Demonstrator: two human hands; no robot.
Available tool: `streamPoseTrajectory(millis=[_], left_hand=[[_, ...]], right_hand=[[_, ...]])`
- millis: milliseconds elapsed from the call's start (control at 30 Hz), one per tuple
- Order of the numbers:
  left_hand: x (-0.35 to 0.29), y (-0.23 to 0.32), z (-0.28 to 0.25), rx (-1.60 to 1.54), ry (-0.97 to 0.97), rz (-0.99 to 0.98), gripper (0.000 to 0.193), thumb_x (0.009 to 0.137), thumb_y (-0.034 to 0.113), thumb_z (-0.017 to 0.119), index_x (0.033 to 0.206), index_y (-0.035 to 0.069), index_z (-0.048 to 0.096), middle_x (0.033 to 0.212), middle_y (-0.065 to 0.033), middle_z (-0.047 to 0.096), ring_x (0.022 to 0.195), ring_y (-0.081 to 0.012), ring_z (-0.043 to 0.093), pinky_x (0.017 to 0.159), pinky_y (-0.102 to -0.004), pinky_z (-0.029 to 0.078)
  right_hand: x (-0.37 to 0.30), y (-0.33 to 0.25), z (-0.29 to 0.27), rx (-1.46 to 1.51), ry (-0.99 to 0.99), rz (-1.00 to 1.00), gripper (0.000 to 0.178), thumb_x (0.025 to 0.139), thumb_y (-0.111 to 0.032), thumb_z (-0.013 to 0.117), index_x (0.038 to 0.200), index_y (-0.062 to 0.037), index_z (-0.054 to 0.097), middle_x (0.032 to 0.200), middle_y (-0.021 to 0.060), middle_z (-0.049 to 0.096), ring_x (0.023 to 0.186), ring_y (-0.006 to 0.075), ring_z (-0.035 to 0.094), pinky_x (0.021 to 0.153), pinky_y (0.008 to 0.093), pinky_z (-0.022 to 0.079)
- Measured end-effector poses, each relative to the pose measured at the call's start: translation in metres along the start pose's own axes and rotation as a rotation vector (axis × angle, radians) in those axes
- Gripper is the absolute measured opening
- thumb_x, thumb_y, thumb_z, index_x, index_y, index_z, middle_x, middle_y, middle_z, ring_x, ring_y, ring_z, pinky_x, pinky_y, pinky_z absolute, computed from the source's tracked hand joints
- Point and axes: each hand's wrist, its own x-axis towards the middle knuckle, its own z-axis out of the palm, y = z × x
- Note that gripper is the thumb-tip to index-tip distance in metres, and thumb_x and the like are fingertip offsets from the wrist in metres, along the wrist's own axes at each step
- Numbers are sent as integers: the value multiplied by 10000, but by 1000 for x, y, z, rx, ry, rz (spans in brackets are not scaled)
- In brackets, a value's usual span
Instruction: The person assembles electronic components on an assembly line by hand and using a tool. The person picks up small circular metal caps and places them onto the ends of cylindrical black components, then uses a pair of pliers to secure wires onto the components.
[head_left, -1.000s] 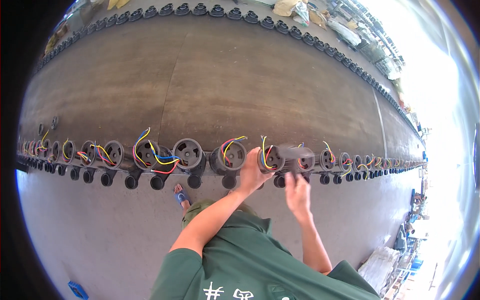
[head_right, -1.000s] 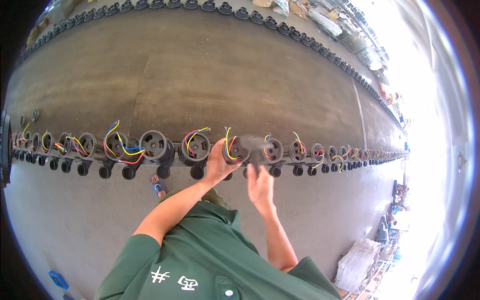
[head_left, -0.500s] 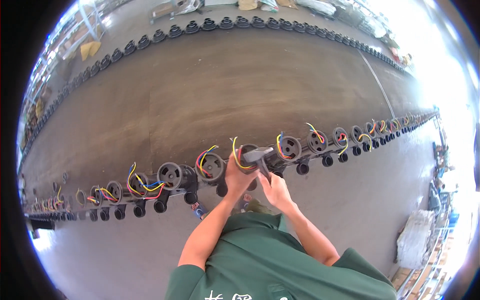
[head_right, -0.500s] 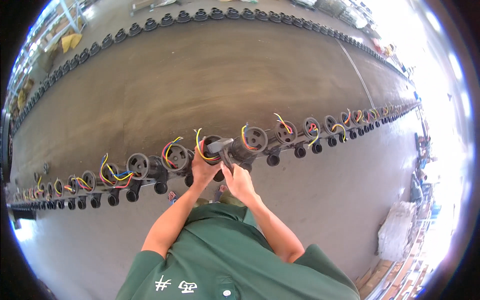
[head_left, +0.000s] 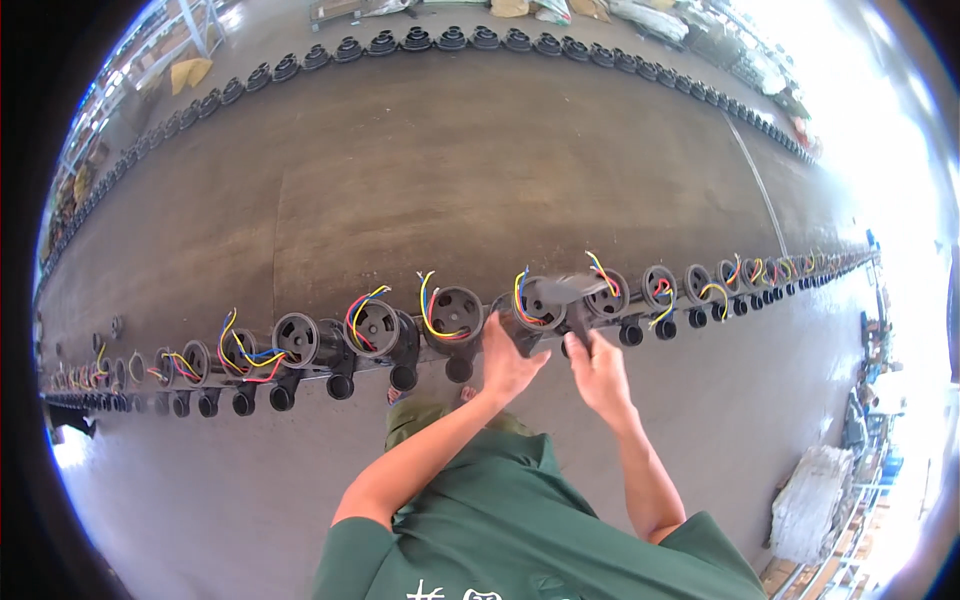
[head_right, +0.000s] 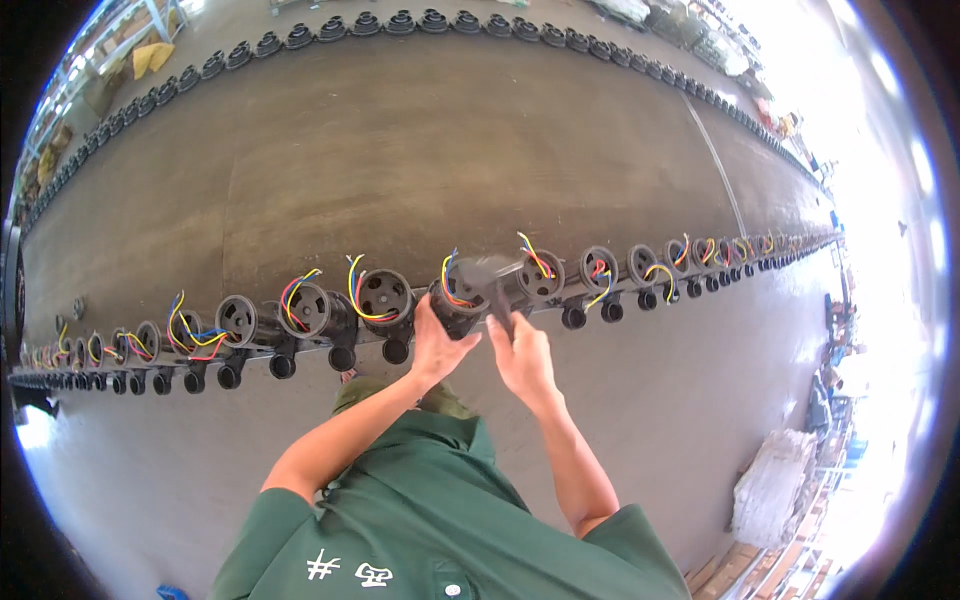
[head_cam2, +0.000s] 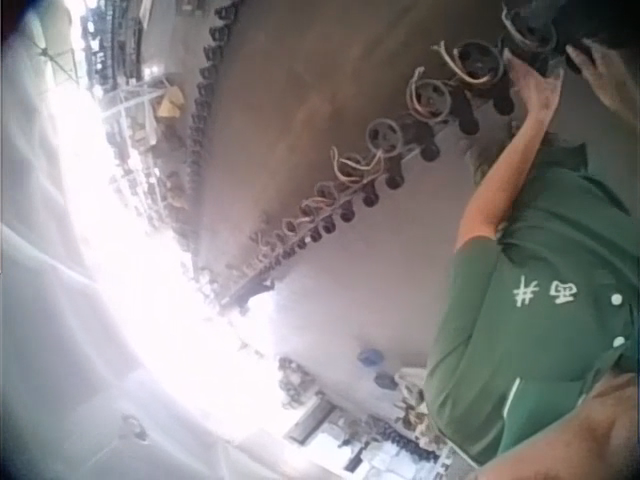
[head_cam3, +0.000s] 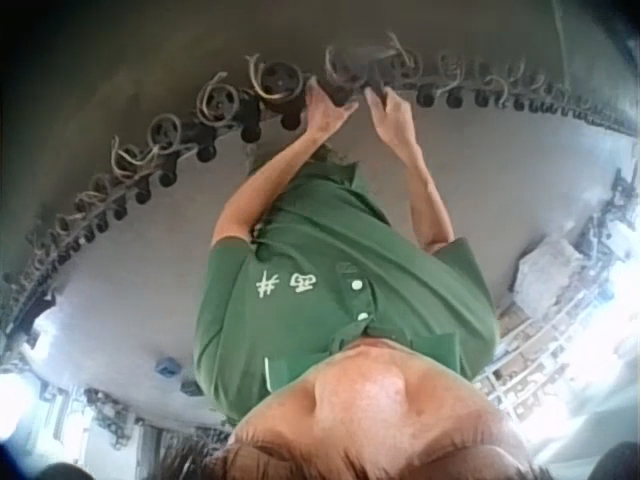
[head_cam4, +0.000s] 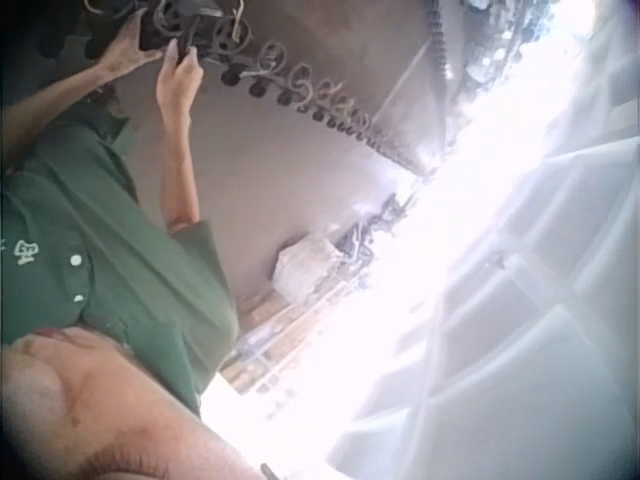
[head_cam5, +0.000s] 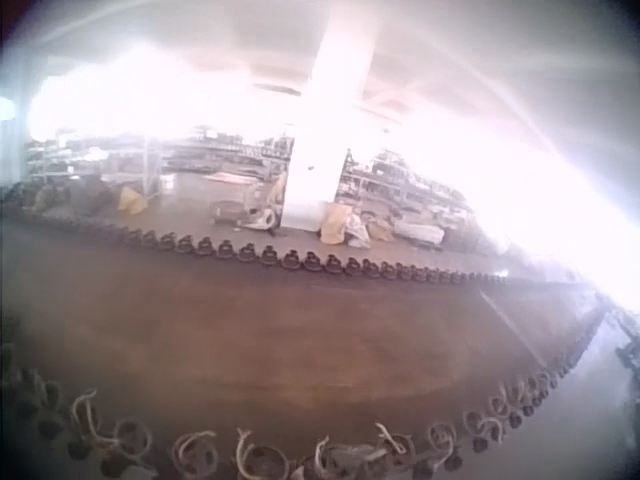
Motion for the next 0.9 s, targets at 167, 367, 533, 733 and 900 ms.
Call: streamPoseTrajectory(millis=[167, 367, 533, 733, 900], left_hand=[[50, -3, 12, -194, 116, 206, 976, 628, 184, 952, 1417, -47, 426, 1311, -226, 577, 1271, -413, 545, 1084, -459, 449], [49, -1, -5, -232, 41, 194, 787, 621, 148, 946, 1276, 25, 527, 1215, -166, 616, 1193, -383, 585, 1016, -450, 478], [44, -13, 11, -224, 56, 223, 864, 634, 149, 939, 1357, 29, 481, 1274, -180, 575, 1243, -395, 550, 1058, -448, 461], [48, -26, 3, -233, 83, 238, 808, 634, 145, 927, 1328, 53, 523, 1263, -157, 597, 1235, -384, 564, 1044, -456, 469], [47, -18, 3, -236, 61, 258, 886, 622, 125, 939, 1360, 39, 456, 1282, -185, 540, 1249, -403, 524, 1069, -461, 441]], right_hand=[[23, -3, -2, 167, -175, 277, 470, 1016, -424, 612, 901, 31, 645, 713, 155, 659, 644, 248, 630, 642, 399, 504], [-1, -54, -23, 236, 52, 116, 401, 1052, -333, 586, 829, -1, 597, 639, 74, 587, 582, 124, 538, 532, 346, 431], [-3, 24, 36, 25, 89, 128, 473, 1047, -434, 579, 828, -15, 609, 644, 42, 579, 531, 128, 535, 513, 320, 439], [-7, -60, -13, 372, -25, 365, 356, 1080, -357, 564, 841, -93, 545, 639, -64, 498, 500, 42, 435, 436, 241, 344], [-6, -18, 30, 94, 183, 67, 419, 1071, -379, 564, 807, -54, 550, 628, -19, 520, 529, 77, 467, 477, 286, 379]])
